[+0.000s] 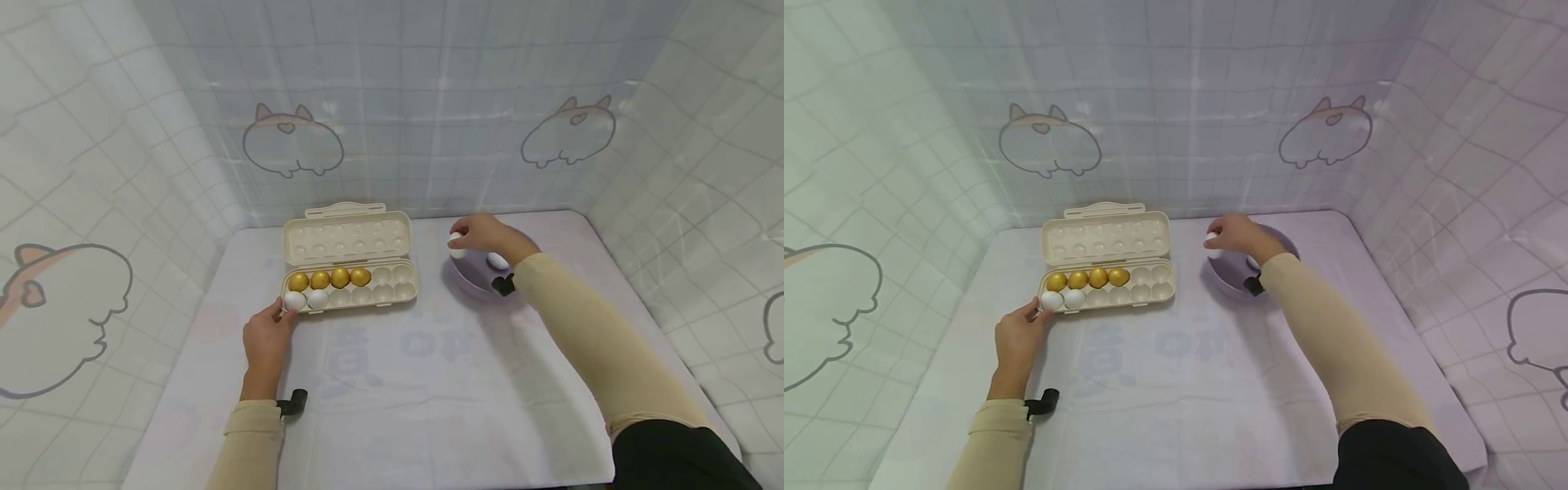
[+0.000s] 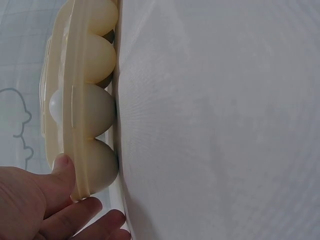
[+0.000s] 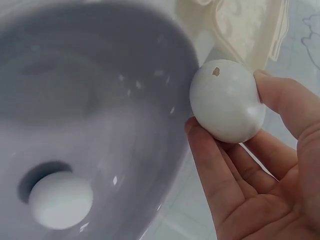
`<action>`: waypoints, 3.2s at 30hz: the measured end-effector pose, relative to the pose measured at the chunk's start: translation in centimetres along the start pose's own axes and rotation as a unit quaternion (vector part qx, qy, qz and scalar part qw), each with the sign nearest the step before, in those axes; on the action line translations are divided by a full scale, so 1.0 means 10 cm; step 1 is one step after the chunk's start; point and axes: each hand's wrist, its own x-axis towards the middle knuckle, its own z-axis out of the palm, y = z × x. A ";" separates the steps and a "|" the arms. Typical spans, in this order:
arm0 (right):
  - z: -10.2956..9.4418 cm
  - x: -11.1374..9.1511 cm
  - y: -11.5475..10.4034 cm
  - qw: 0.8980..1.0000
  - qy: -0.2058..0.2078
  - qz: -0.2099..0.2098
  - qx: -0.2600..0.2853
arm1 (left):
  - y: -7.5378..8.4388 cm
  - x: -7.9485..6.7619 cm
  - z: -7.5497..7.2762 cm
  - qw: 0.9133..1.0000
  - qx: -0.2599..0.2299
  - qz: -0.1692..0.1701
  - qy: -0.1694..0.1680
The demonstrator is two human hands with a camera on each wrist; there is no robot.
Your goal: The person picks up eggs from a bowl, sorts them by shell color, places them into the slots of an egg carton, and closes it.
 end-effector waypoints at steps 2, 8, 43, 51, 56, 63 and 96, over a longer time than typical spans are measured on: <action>0.02 0.02 -0.05 1.000 0.001 -0.008 -0.003 | 0.00 0.01 0.00 1.000 -0.001 -0.001 0.000; 0.12 0.13 -0.17 0.999 0.014 -0.034 -0.012 | -0.01 0.01 0.00 1.000 -0.005 -0.004 -0.004; 0.67 0.36 -0.88 0.990 0.034 -0.137 0.008 | -0.02 -0.03 -0.01 1.000 -0.013 -0.018 -0.009; 0.83 0.41 -1.05 0.986 0.035 -0.164 -0.005 | -0.01 -0.04 -0.01 1.000 -0.010 -0.014 -0.005; 0.94 0.43 -1.16 0.983 0.039 -0.178 -0.012 | 0.00 -0.05 -0.01 1.000 -0.009 -0.009 0.004; 1.13 0.48 -1.34 0.981 0.035 -0.190 -0.011 | 0.02 -0.05 -0.01 1.000 -0.013 -0.024 -0.002; 1.87 0.52 -1.74 0.967 0.071 -0.236 -0.070 | 0.04 -0.04 -0.02 0.999 -0.017 -0.031 -0.011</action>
